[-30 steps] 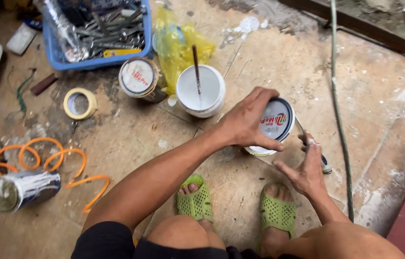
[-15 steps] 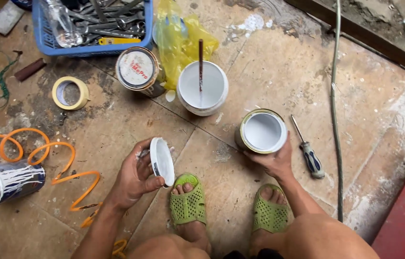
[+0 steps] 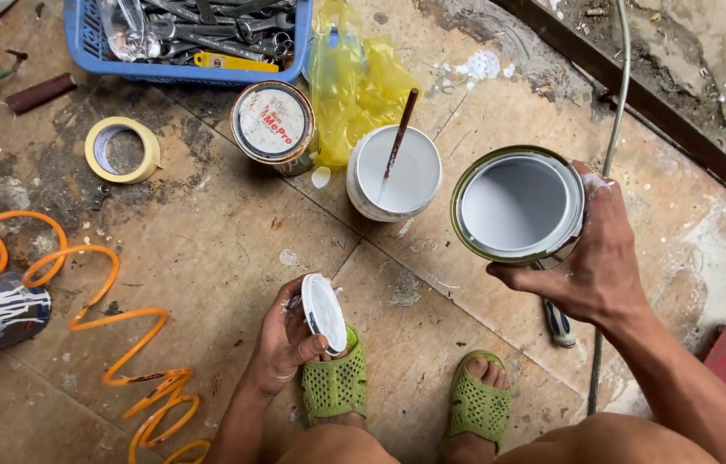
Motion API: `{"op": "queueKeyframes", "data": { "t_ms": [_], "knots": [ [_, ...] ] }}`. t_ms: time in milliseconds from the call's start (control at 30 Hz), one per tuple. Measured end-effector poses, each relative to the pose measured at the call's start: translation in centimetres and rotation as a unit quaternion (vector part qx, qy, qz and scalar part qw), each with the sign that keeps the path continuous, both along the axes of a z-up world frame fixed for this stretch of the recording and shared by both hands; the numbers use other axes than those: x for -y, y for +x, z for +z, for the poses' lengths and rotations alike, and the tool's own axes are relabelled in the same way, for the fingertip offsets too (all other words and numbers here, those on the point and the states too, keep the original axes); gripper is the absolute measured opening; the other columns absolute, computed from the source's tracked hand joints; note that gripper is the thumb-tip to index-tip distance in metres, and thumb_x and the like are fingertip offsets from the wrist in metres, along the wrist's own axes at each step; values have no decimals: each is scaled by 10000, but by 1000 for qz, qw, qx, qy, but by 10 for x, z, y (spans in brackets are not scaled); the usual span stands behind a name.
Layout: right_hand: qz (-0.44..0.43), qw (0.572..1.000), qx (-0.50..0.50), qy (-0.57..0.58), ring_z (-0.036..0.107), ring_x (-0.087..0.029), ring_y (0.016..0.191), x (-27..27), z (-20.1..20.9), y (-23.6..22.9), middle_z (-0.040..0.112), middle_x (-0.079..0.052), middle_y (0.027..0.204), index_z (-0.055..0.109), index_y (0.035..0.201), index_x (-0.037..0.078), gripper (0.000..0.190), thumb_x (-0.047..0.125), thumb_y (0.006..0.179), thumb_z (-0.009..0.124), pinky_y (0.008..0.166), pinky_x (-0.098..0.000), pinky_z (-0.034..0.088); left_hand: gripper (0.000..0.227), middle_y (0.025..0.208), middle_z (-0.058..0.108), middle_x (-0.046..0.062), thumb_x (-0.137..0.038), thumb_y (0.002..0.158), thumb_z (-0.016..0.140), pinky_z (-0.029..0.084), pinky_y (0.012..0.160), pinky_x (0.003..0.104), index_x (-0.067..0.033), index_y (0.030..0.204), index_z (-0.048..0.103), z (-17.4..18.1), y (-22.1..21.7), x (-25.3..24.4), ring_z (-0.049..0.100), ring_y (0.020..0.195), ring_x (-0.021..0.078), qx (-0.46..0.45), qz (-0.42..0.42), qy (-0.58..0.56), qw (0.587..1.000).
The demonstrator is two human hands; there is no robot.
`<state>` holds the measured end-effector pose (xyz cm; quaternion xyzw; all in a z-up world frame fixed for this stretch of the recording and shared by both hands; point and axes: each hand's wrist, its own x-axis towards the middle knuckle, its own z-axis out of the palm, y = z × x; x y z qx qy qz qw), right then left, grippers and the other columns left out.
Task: The person opens a paint can using a screwdriver and pours the white paint into a plastic container. They then stir the paint with a brush, add water from a plastic bottle, and continue mixing the contents thoroughly.
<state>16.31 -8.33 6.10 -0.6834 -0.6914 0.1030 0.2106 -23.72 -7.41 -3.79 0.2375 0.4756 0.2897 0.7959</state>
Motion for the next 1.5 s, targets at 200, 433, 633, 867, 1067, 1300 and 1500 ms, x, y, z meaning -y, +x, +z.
{"op": "queueKeyframes", "data": {
  "t_ms": [200, 433, 633, 867, 1067, 1300, 1500],
  "knots": [
    [-12, 996, 60, -67, 522, -476, 1164, -31, 19, -7, 478, -325, 1342, 283, 1542, -35, 1298, 606, 564, 848, 973, -708, 496, 1120, 1471, 560, 265, -354, 566, 964, 496, 1063, 480, -76, 1486, 388, -6, 9, -10, 543, 1349, 348, 60, -8, 35, 998],
    [24, 991, 123, -53, 500, -455, 1152, -52, 17, -6, 463, -342, 1318, 328, 1599, -3, 1303, 741, 605, 723, 861, -664, 511, 1108, 1341, 530, 175, -341, 557, 930, 673, 498, 394, -144, 1499, 380, -12, 15, -18, 559, 1101, 324, 47, -45, -6, 998],
    [40, 984, 162, -61, 492, -486, 1247, -64, 23, -15, 426, -333, 1469, 337, 1578, -8, 1313, 709, 579, 797, 949, -695, 502, 1104, 1354, 522, 157, -335, 547, 930, 685, 519, 436, -164, 1495, 392, -17, 13, -20, 538, 1166, 338, 46, -52, -25, 997],
    [52, 976, 205, -55, 476, -464, 1252, -74, 36, -26, 459, -311, 1453, 368, 1534, -24, 1286, 633, 552, 876, 992, -666, 476, 1099, 1383, 544, 157, -272, 534, 948, 666, 469, 413, -187, 1488, 408, -27, 10, -21, 541, 1178, 334, 62, -42, -51, 996],
    [65, 975, 210, -27, 505, -482, 1235, -77, 39, -26, 479, -309, 1449, 403, 1539, -52, 1301, 578, 518, 906, 1021, -650, 452, 1062, 1432, 540, 198, -306, 618, 943, 652, 482, 375, -132, 1498, 373, -30, 10, -23, 544, 1131, 315, 103, -43, -3, 994],
    [68, 969, 239, -19, 525, -482, 1234, -79, 46, -29, 494, -307, 1458, 435, 1528, -49, 1209, 641, 629, 853, 997, -635, 480, 1121, 1433, 510, 185, -379, 546, 948, 702, 594, 448, -144, 1491, 392, -38, 8, -22, 528, 1255, 364, 61, -49, -10, 997],
    [78, 970, 229, -15, 521, -516, 1257, -78, 48, -30, 500, -322, 1473, 422, 1555, -38, 1199, 550, 616, 881, 1019, -639, 460, 1160, 1434, 553, 189, -369, 526, 966, 607, 920, 493, -125, 1502, 390, -45, 7, -18, 543, 1293, 332, 57, -45, -16, 997]
  ]
}}
